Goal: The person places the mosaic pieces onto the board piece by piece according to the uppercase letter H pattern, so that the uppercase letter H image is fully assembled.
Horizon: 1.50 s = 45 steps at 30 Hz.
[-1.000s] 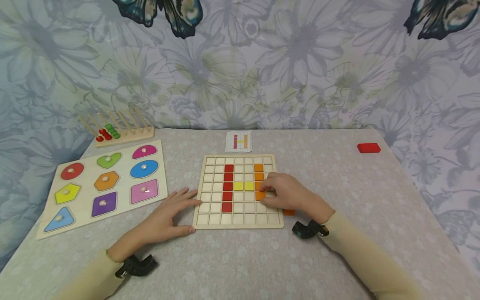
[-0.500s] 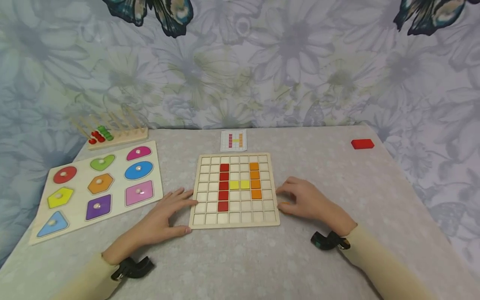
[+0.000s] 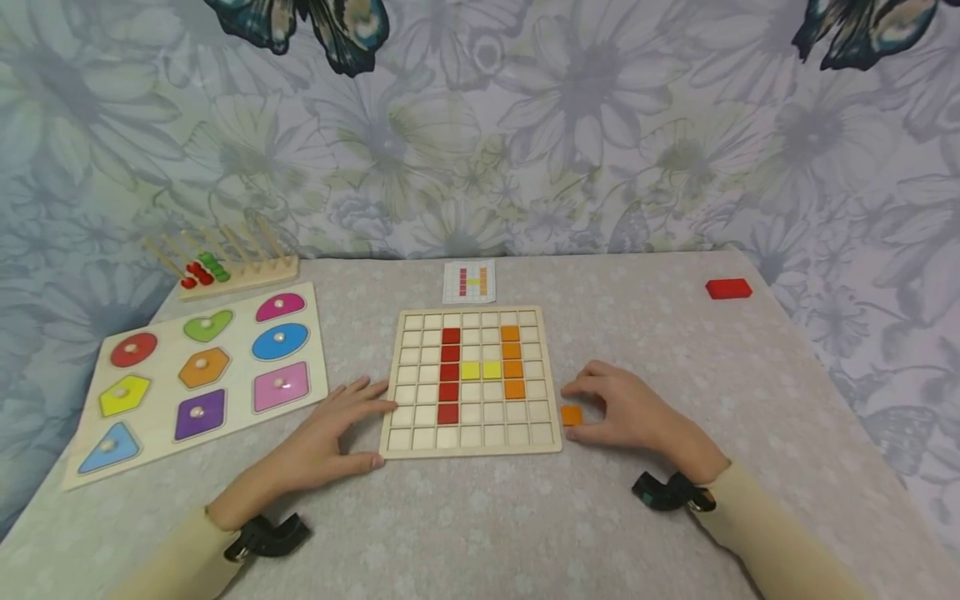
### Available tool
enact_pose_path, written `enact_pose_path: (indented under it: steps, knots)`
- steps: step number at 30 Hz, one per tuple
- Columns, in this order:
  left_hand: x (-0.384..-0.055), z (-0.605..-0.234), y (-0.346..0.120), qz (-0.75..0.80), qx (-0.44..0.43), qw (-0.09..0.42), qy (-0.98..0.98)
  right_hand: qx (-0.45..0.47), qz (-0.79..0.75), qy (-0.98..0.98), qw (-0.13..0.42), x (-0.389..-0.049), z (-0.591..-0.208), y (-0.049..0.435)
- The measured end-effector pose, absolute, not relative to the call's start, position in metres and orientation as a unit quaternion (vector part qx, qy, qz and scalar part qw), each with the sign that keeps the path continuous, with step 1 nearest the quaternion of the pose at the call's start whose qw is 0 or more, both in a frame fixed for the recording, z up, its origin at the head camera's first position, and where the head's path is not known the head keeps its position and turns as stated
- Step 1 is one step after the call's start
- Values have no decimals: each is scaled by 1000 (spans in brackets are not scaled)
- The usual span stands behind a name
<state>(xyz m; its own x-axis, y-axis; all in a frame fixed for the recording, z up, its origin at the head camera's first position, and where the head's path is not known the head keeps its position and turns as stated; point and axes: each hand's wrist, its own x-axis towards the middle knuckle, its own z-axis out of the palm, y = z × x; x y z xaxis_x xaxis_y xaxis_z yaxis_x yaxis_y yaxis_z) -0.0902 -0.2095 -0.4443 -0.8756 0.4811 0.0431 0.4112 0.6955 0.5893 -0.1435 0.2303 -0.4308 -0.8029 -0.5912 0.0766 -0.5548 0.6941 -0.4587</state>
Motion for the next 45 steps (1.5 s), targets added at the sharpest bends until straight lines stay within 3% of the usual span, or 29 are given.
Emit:
enact_pose_path:
  steps: [45]
  knots:
    - [-91,-446,-209,304,242,53,920,-331,-254,909,-4,-146,-438,235]
